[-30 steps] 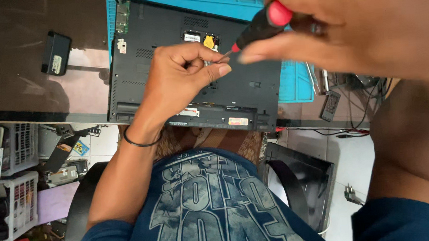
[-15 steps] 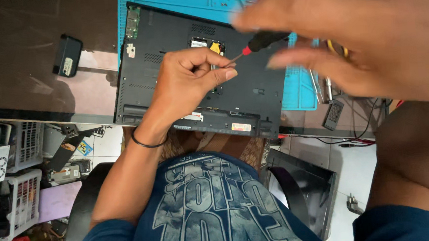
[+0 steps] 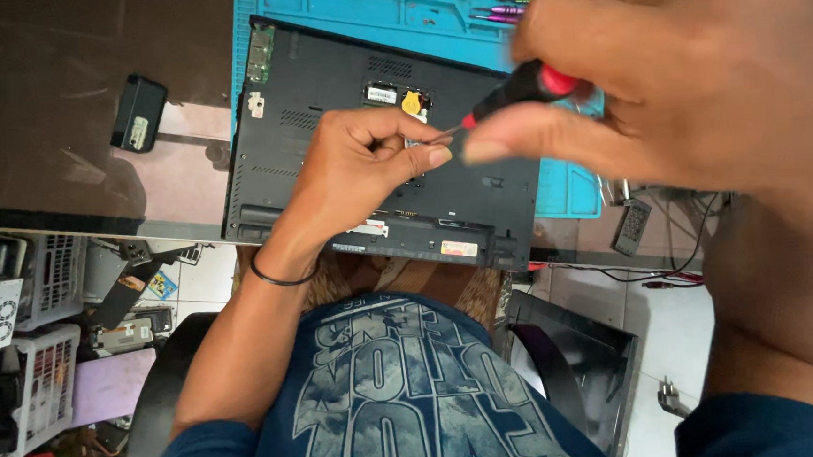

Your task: The person works on the underside of a disassembled laptop placed on a blue mat. They use a screwdriver to remove screws from the laptop's chassis and place them into a compartment on the mat. The person also handles small internal components and wires with their hands.

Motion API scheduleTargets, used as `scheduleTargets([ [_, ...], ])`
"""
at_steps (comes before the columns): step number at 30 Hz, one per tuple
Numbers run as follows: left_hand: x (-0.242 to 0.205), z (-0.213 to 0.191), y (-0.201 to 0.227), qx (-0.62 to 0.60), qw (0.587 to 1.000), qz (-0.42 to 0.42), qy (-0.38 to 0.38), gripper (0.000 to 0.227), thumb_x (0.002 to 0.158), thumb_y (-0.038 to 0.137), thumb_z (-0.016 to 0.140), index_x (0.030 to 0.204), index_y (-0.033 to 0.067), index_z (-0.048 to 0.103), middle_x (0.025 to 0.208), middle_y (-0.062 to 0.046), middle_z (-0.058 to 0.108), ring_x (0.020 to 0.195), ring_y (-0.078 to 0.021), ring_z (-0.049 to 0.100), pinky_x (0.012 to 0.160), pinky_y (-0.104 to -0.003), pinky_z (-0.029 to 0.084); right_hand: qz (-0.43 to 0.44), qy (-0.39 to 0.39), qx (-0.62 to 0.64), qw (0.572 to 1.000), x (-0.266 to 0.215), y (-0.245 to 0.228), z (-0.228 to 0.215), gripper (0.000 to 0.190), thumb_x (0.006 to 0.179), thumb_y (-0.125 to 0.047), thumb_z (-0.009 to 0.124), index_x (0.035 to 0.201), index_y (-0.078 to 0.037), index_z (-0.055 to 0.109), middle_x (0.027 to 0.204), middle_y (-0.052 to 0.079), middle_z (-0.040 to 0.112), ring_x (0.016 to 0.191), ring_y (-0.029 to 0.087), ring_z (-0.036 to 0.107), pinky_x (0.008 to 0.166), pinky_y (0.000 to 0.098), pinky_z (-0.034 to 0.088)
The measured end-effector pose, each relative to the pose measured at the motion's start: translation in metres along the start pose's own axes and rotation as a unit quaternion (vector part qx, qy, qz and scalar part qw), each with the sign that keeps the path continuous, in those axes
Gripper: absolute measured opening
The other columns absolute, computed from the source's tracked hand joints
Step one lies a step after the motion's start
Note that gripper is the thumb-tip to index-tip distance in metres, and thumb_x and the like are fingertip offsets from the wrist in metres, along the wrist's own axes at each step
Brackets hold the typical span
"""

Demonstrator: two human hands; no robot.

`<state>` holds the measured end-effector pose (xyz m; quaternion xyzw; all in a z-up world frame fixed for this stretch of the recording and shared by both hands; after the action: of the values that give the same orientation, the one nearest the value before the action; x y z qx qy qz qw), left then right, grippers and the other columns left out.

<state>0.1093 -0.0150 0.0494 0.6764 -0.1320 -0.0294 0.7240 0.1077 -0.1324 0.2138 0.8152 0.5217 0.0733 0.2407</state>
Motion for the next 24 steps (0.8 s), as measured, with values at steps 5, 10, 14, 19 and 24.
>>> scheduleTargets([
  [5,0.000,-0.003,0.001,-0.024,1.000,0.006,0.011,0.007,0.090,0.007,0.079,0.089,0.0058,0.073,0.065,0.007,0.019,0.071,0.0009,0.051,0.108,-0.033,0.063,-0.007,0.043,0.039,0.998,-0.001,-0.003,-0.005,0.072,0.113,-0.088,0.056,0.132,-0.019,0.061,0.069,-0.008,0.051,0.077,0.015,0.058,0.073,0.0323,0.045],
  [10,0.000,-0.007,-0.004,-0.013,1.000,-0.007,0.017,0.008,0.088,0.010,0.082,0.092,0.0057,0.077,0.062,0.008,0.023,0.062,-0.0039,0.027,0.101,-0.030,0.064,0.016,0.060,-0.013,0.998,0.002,-0.002,-0.012,0.093,0.116,-0.089,0.061,0.179,-0.020,0.062,0.081,-0.011,0.063,0.090,0.014,0.068,0.083,0.0319,0.052],
  [14,0.001,-0.007,-0.002,-0.015,1.000,-0.016,0.010,0.008,0.089,0.011,0.082,0.088,0.0067,0.075,0.062,0.008,0.020,0.061,-0.0033,0.030,0.100,-0.028,0.064,-0.031,0.098,0.095,0.990,0.015,-0.010,-0.029,0.069,0.115,-0.066,0.063,0.157,-0.012,0.069,0.095,-0.001,0.069,0.099,0.022,0.072,0.085,0.0352,0.054],
  [19,-0.002,-0.008,-0.017,-0.012,0.999,-0.041,0.010,0.006,0.091,0.014,0.083,0.091,0.0095,0.079,0.061,0.010,0.027,0.061,-0.0036,0.023,0.059,-0.022,0.018,0.030,0.091,0.433,0.897,0.027,-0.014,-0.018,0.065,0.105,-0.029,0.077,0.153,-0.006,0.040,0.123,0.000,0.079,0.084,0.011,0.068,0.075,0.0248,0.045],
  [24,-0.010,-0.010,-0.028,-0.030,0.999,-0.038,0.009,0.014,0.091,0.018,0.082,0.091,0.0147,0.069,0.064,0.010,0.023,0.063,-0.0042,0.021,0.061,-0.022,0.019,0.045,0.192,0.487,0.851,0.032,-0.037,0.023,0.022,0.107,-0.017,0.070,0.121,-0.001,0.062,0.112,0.006,0.070,0.096,0.023,0.067,0.073,0.0316,0.054],
])
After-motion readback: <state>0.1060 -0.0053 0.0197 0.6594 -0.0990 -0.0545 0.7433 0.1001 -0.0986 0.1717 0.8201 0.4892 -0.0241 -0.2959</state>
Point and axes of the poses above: each hand's wrist, its own x-axis towards the middle knuckle, its own z-axis out of the palm, y = z × x, the point moved 10 cm from there along x, towards the middle knuckle
